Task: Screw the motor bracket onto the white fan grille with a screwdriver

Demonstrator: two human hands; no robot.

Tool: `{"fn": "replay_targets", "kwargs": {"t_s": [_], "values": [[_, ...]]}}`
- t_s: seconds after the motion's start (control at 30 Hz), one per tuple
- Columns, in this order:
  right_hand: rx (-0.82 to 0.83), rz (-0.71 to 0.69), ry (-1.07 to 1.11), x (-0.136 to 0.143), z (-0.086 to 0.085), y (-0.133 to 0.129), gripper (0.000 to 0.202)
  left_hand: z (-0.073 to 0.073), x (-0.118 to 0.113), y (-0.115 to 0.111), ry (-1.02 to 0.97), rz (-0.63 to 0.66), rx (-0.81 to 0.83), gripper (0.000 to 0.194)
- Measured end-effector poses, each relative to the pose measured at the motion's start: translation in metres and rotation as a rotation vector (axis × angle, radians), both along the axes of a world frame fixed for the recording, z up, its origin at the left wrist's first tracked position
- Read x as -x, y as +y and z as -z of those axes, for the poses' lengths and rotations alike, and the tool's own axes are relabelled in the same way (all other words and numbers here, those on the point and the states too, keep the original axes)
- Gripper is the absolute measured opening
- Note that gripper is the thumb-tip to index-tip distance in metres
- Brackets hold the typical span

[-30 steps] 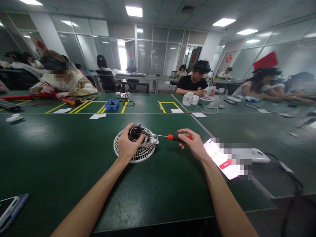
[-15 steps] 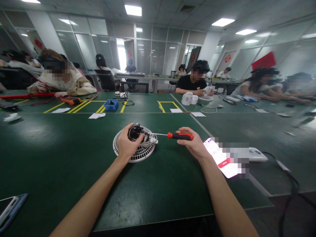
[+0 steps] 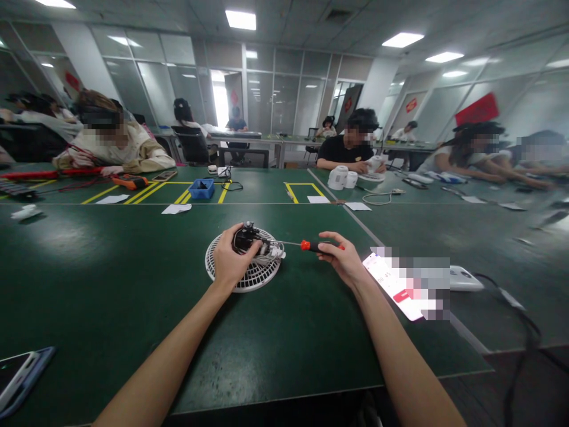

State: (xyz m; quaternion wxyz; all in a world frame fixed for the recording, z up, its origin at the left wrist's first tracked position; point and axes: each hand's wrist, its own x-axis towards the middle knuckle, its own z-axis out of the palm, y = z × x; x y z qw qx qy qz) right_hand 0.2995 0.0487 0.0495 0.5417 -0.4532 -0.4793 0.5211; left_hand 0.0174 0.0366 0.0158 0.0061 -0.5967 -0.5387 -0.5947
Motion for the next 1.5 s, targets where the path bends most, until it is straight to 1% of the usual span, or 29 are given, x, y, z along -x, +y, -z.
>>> {"fn": "replay_targets", "kwargs": {"t_s": [0.2, 0.33, 0.53, 0.67, 0.77, 0.87, 0.97, 1.03, 1.07, 1.13, 1.2, 1.27, 1.37, 1.43, 1.5], "values": [[0.011, 0.005, 0.012, 0.000, -0.002, -0.001, 0.046, 0.001, 0.000, 0.001, -0.015, -0.005, 0.025, 0.056], [-0.001, 0.006, 0.019, -0.004, -0.004, -0.001, 0.050, 0.001, 0.001, 0.002, -0.016, -0.004, 0.029, 0.055], [-0.004, 0.054, 0.085, -0.011, -0.006, 0.002, 0.048, 0.001, 0.001, 0.001, -0.013, 0.001, 0.020, 0.055], [-0.012, 0.075, 0.098, -0.013, -0.006, 0.003, 0.051, 0.003, 0.001, 0.001, 0.004, 0.002, 0.014, 0.056], [-0.056, 0.120, 0.115, -0.015, -0.004, 0.005, 0.059, 0.003, 0.002, 0.002, 0.027, 0.004, -0.003, 0.054], [-0.104, 0.184, 0.190, -0.018, -0.001, 0.009, 0.063, 0.002, 0.002, 0.002, 0.044, 0.003, -0.013, 0.052], [-0.128, 0.260, 0.239, -0.019, 0.003, 0.014, 0.052, 0.000, 0.003, 0.001, 0.066, 0.015, -0.002, 0.046], [-0.131, 0.329, 0.215, -0.017, 0.007, 0.017, 0.045, -0.003, 0.006, 0.000, 0.070, 0.034, 0.023, 0.045], [-0.125, 0.368, 0.187, -0.016, 0.009, 0.018, 0.043, -0.005, 0.008, 0.000, 0.061, 0.046, 0.047, 0.046], [-0.097, 0.400, 0.092, -0.011, 0.014, 0.019, 0.042, -0.009, 0.015, -0.002, 0.021, 0.070, 0.117, 0.048], [-0.075, 0.399, -0.027, -0.004, 0.019, 0.019, 0.045, -0.014, 0.024, -0.004, -0.017, 0.081, 0.197, 0.050], [-0.081, 0.386, -0.193, 0.002, 0.024, 0.016, 0.049, -0.019, 0.036, -0.006, -0.014, 0.054, 0.248, 0.053], [-0.138, 0.357, -0.533, 0.012, 0.031, 0.011, 0.045, -0.024, 0.060, -0.012, 0.038, -0.049, 0.288, 0.055], [-0.120, 0.292, -0.734, 0.019, 0.033, 0.007, 0.047, -0.027, 0.079, -0.017, 0.079, -0.133, 0.330, 0.056], [-0.094, 0.231, -0.890, 0.025, 0.034, 0.004, 0.052, -0.029, 0.102, -0.022, 0.099, -0.230, 0.372, 0.060]]}}
